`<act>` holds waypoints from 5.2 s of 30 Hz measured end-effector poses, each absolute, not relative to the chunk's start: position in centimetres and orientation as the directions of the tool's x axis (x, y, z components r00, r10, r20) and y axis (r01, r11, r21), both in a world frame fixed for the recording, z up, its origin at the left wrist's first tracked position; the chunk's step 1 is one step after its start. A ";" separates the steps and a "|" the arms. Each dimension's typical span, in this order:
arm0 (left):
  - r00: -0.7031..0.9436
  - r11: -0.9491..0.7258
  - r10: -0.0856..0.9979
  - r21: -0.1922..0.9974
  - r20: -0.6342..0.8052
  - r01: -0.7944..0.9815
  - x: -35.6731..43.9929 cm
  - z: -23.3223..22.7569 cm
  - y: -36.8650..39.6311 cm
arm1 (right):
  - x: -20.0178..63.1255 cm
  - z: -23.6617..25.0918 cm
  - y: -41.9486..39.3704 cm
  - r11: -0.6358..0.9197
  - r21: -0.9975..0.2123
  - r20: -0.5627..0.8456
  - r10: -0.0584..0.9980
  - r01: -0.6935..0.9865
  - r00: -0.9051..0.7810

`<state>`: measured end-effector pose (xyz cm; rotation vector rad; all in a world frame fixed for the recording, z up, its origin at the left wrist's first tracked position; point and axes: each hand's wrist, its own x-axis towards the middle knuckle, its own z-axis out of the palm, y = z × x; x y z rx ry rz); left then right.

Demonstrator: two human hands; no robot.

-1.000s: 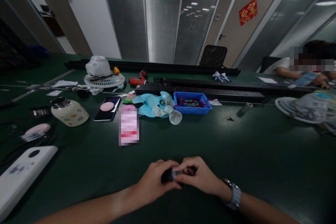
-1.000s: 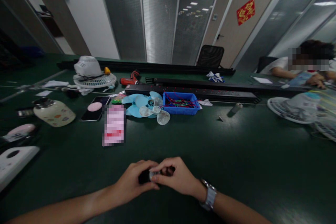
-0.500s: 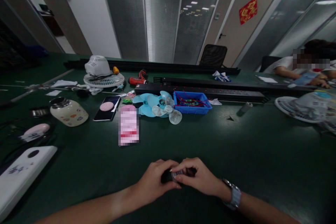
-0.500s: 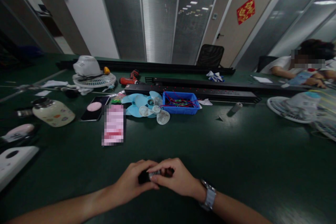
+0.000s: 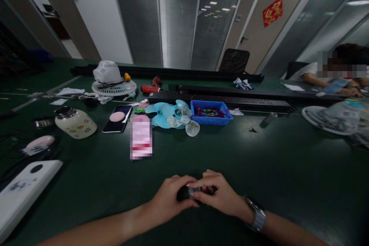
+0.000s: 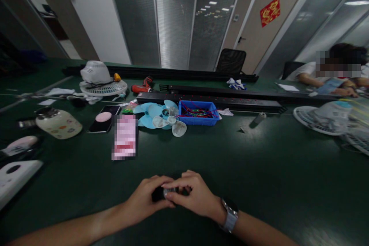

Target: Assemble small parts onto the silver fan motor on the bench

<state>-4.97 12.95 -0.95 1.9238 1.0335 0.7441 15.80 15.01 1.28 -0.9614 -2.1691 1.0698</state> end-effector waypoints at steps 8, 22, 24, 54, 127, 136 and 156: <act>0.483 -0.348 0.865 0.854 0.134 0.387 -5.0 -1.0 12.9 | 15.8 1.1 15.1 0.390 -0.850 0.108 0.787 0.354 -0.607; 0.484 -0.255 0.867 0.940 0.118 0.227 -5.1 -0.2 13.2 | 15.5 -0.1 14.3 0.308 -0.924 0.106 0.777 0.228 -0.621; 0.492 -0.251 0.859 0.953 0.140 0.167 -5.2 -0.2 13.3 | 15.5 -0.2 14.2 0.307 -0.925 0.110 0.779 0.222 -0.617; 0.506 -0.363 0.821 0.926 0.265 0.105 -5.2 -0.1 13.4 | 15.4 -0.1 14.1 0.402 -0.873 0.182 0.794 0.277 -0.580; 0.295 -0.326 0.914 0.937 0.279 0.124 -5.4 -1.4 12.7 | 27.7 -2.2 13.3 0.388 -0.452 0.140 0.920 0.803 -0.366; 0.303 -0.318 0.914 0.940 0.269 0.124 -5.3 -1.3 12.7 | 27.6 -2.2 13.3 0.391 -0.451 0.164 0.920 0.802 -0.357; 0.376 -0.408 0.858 0.909 0.349 0.088 -5.4 -0.5 13.0 | 27.6 -2.1 13.3 0.391 -0.453 0.162 0.920 0.801 -0.357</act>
